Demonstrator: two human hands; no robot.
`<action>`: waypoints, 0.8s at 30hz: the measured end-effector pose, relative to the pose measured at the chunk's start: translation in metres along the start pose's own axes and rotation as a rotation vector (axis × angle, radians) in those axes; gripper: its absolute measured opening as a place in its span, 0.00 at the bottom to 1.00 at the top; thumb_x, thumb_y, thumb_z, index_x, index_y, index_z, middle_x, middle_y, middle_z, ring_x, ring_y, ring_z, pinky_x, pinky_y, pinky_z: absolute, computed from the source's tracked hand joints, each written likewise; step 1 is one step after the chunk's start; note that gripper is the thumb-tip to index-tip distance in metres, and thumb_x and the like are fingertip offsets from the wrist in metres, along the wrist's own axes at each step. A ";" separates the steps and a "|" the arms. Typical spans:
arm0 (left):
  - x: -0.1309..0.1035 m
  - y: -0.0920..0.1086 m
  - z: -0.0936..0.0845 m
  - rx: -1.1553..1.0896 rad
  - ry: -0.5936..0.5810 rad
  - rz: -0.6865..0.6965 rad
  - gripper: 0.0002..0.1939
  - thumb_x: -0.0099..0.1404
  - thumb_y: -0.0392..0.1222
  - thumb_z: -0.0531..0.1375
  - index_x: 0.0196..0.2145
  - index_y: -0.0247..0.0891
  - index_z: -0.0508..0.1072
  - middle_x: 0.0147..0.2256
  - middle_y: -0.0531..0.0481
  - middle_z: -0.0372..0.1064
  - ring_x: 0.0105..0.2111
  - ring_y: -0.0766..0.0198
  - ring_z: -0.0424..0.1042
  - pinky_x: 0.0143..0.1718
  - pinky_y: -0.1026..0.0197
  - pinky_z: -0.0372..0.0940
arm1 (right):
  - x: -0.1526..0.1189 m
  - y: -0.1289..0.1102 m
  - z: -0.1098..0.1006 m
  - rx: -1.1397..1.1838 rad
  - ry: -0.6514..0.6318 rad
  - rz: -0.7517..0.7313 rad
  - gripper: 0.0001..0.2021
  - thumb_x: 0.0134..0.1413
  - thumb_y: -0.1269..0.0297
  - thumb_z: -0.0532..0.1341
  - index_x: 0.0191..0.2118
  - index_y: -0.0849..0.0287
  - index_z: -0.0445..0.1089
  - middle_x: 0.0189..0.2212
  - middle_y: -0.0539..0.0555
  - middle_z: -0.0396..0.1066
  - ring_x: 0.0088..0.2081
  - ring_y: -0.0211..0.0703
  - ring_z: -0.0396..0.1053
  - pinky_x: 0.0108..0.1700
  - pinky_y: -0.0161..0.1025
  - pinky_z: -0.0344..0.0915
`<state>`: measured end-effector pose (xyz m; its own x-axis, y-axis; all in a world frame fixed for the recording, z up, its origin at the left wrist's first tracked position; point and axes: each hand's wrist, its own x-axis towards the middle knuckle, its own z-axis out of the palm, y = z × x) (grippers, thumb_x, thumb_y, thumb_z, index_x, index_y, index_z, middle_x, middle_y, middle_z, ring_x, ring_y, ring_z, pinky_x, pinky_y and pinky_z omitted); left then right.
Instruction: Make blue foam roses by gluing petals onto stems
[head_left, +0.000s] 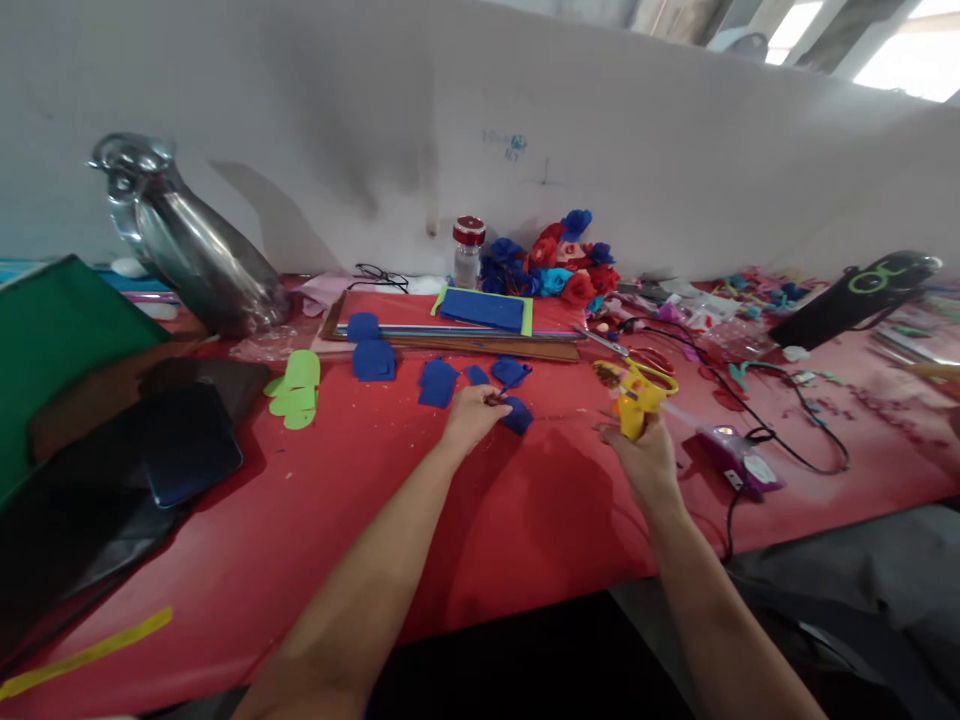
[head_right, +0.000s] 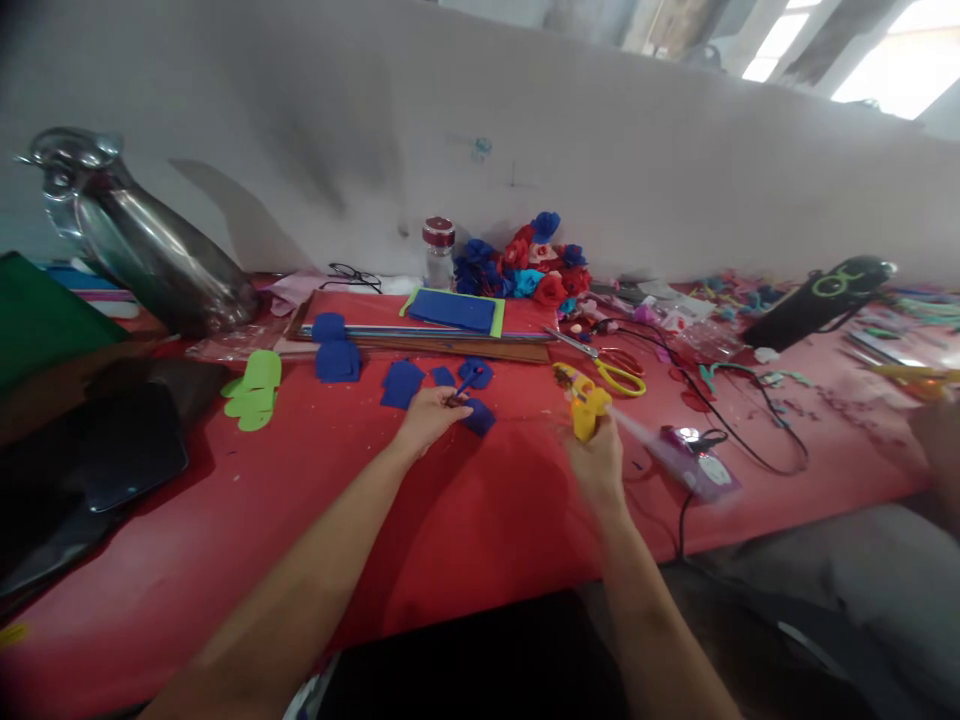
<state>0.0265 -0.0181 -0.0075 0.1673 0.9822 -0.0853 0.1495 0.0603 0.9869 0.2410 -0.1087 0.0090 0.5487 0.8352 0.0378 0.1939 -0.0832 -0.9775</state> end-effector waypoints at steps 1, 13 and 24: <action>0.000 0.001 0.000 0.023 0.014 0.002 0.05 0.45 0.34 0.64 0.25 0.36 0.73 0.21 0.55 0.67 0.25 0.68 0.65 0.30 0.65 0.59 | -0.004 0.001 0.000 -0.011 0.003 -0.028 0.17 0.33 0.60 0.67 0.33 0.58 0.66 0.26 0.53 0.73 0.25 0.40 0.68 0.26 0.36 0.63; -0.003 0.007 0.004 0.161 0.110 0.017 0.08 0.47 0.32 0.65 0.27 0.40 0.74 0.20 0.56 0.64 0.24 0.66 0.64 0.31 0.64 0.59 | -0.026 -0.024 0.004 -0.161 -0.436 0.031 0.21 0.45 0.43 0.59 0.30 0.57 0.62 0.12 0.45 0.62 0.15 0.34 0.56 0.19 0.33 0.53; 0.001 0.004 0.005 0.162 0.079 0.005 0.07 0.47 0.32 0.65 0.26 0.39 0.74 0.20 0.55 0.66 0.24 0.66 0.65 0.31 0.64 0.59 | -0.022 -0.018 0.005 -0.343 -0.568 0.025 0.21 0.46 0.42 0.56 0.26 0.58 0.62 0.08 0.43 0.55 0.11 0.33 0.53 0.16 0.33 0.48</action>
<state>0.0320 -0.0178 -0.0046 0.0925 0.9937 -0.0637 0.3051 0.0326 0.9518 0.2214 -0.1233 0.0243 0.0606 0.9797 -0.1911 0.4863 -0.1961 -0.8515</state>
